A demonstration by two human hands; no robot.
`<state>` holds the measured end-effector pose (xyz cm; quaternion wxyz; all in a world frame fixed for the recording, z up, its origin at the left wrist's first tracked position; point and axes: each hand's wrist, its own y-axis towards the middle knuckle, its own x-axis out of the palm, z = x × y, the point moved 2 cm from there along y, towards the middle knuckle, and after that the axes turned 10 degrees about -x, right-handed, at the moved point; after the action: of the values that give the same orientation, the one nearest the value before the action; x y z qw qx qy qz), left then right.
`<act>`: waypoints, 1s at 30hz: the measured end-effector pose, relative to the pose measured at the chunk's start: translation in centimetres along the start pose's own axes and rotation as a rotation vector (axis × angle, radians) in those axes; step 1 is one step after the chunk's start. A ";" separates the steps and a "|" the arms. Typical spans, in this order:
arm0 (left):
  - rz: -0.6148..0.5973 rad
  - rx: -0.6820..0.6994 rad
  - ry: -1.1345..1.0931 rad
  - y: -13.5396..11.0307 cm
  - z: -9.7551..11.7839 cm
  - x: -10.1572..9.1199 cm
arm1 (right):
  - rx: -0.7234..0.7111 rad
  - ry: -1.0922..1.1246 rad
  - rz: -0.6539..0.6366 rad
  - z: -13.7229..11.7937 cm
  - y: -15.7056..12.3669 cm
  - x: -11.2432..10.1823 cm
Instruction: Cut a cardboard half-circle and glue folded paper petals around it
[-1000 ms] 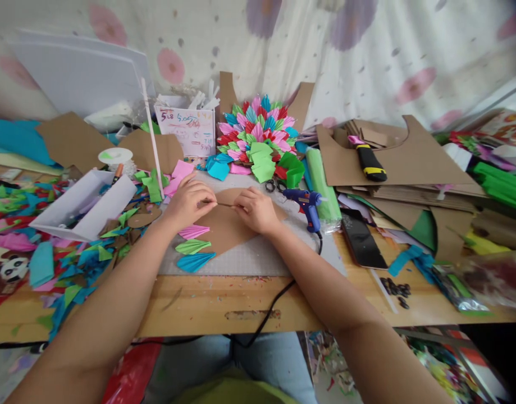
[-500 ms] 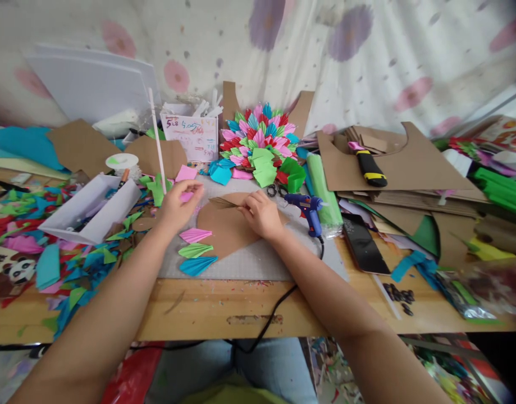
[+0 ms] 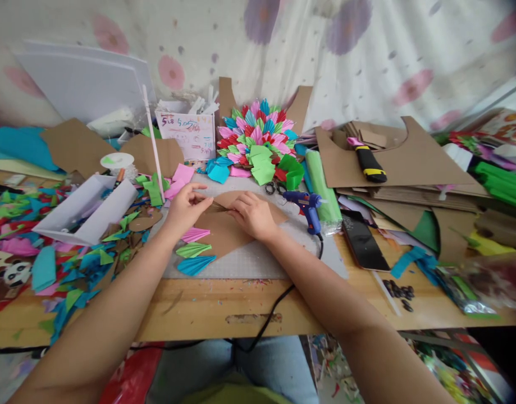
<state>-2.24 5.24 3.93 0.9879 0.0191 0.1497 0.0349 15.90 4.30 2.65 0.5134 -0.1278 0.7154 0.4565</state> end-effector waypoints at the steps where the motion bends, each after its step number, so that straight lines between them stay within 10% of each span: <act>1: -0.001 -0.001 -0.012 0.0 -0.1 0.0 | -0.031 0.000 -0.009 -0.2 0.0 0.0; 8: 0.017 -0.019 -0.047 0.0 0.1 0.2 | -0.129 -0.012 -0.034 -1.0 0.2 -0.1; 16: -0.030 -0.181 -0.217 -0.3 0.4 0.4 | 0.161 -0.076 0.070 0.3 -0.3 0.2; 30: -0.060 -0.282 -0.299 -0.4 0.3 0.8 | 0.202 -0.128 0.044 0.0 -0.1 -0.1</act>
<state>-1.33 4.89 4.00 0.9927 -0.1186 -0.0045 0.0231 16.02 4.23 2.68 0.5581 -0.0301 0.7262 0.4004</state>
